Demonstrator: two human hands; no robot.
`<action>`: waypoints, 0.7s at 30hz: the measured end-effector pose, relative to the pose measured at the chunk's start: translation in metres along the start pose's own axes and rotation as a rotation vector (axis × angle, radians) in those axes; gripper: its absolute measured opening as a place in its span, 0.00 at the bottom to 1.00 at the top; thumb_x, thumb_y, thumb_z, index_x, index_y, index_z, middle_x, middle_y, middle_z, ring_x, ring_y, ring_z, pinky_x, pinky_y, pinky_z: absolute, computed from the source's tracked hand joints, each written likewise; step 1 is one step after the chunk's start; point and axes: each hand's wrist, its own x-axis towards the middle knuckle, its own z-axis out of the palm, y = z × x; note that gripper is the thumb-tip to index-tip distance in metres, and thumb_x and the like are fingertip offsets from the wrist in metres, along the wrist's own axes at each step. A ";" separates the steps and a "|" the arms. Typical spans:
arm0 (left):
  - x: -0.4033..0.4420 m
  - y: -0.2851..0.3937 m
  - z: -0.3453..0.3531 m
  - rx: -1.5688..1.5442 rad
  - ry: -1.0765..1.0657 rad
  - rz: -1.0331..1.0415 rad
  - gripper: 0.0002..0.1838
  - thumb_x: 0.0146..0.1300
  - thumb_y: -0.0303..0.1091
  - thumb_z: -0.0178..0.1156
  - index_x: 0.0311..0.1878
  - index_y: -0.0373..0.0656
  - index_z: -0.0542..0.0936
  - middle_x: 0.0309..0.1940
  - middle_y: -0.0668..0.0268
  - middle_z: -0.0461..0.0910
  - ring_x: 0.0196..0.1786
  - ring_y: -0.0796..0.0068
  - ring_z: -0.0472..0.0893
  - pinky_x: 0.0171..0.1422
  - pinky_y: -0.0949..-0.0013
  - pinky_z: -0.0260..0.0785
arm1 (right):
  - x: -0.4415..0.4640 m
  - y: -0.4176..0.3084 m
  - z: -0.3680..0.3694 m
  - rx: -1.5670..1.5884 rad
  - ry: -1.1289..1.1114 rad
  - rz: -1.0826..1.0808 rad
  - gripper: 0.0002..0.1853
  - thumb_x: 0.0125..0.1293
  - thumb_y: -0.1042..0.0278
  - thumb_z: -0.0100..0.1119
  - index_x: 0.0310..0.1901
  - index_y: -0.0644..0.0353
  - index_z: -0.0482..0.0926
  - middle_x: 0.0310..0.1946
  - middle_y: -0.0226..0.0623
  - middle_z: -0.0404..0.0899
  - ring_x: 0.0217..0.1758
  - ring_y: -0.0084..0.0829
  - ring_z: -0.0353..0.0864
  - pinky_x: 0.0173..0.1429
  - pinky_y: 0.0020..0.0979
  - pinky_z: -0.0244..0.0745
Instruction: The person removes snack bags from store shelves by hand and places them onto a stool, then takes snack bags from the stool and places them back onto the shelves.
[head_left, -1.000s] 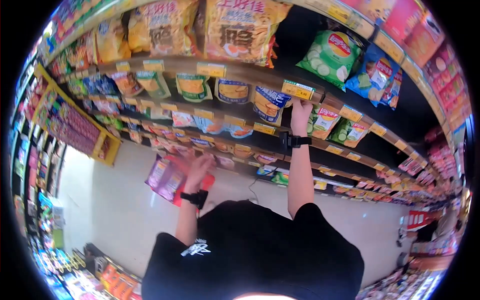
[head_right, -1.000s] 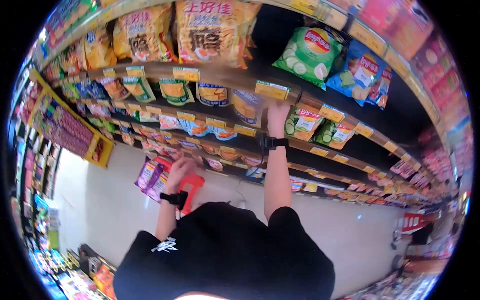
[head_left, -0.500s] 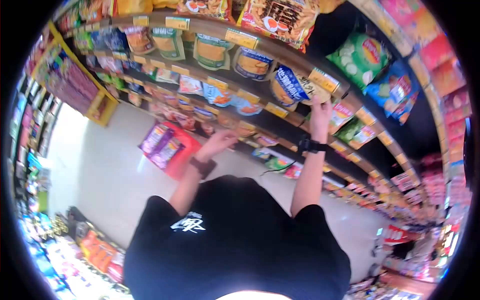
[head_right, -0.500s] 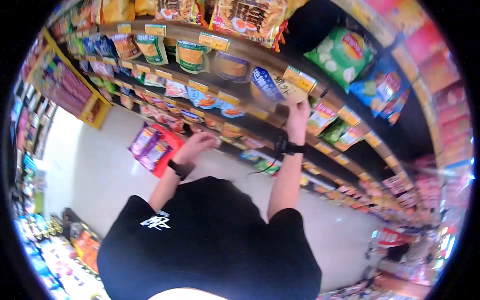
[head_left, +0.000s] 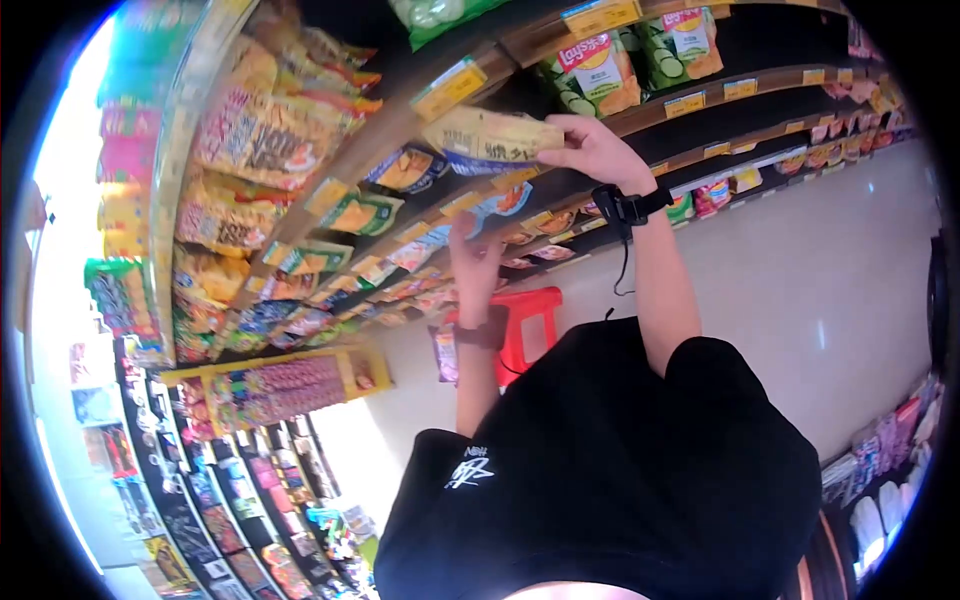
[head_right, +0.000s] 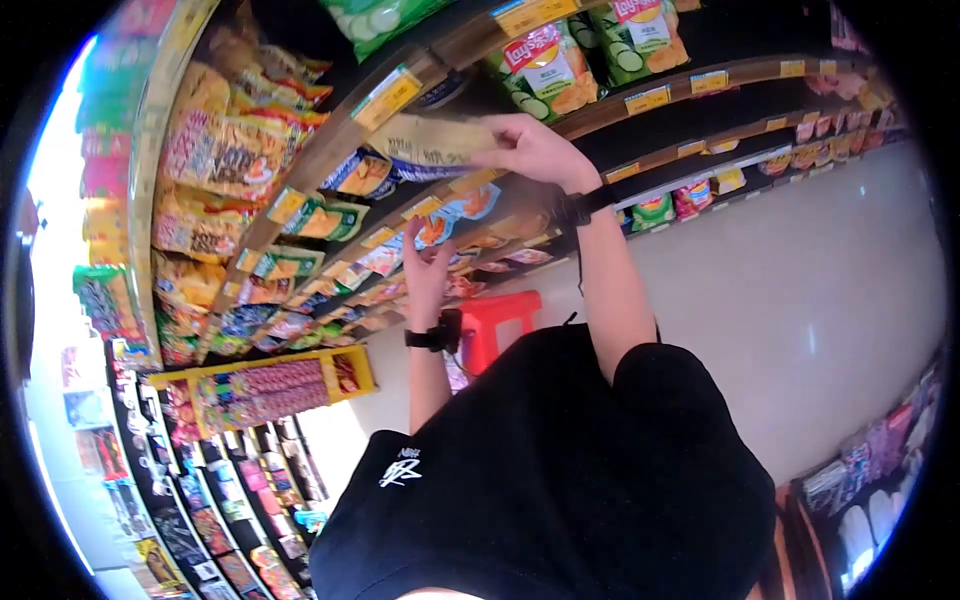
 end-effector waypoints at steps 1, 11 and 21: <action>0.006 -0.003 0.009 0.036 -0.012 0.047 0.37 0.55 0.26 0.63 0.67 0.39 0.59 0.62 0.57 0.64 0.48 0.73 0.76 0.43 0.74 0.71 | -0.002 -0.006 -0.005 -0.098 -0.045 -0.023 0.08 0.60 0.72 0.63 0.33 0.62 0.72 0.28 0.19 0.67 0.33 0.13 0.64 0.37 0.19 0.64; -0.020 0.012 0.082 -0.415 -0.102 -0.154 0.38 0.55 0.24 0.63 0.67 0.40 0.55 0.53 0.61 0.71 0.47 0.75 0.77 0.44 0.71 0.74 | -0.019 -0.058 0.014 -0.223 -0.288 -0.238 0.16 0.53 0.69 0.64 0.24 0.65 0.64 0.18 0.35 0.56 0.21 0.31 0.56 0.26 0.31 0.52; -0.131 -0.016 -0.027 -1.058 0.097 -0.252 0.35 0.62 0.44 0.60 0.67 0.42 0.58 0.60 0.62 0.68 0.59 0.68 0.72 0.61 0.61 0.67 | -0.029 -0.062 0.135 0.184 -0.488 -0.011 0.16 0.58 0.73 0.62 0.47 0.69 0.75 0.33 0.29 0.76 0.34 0.18 0.72 0.38 0.22 0.67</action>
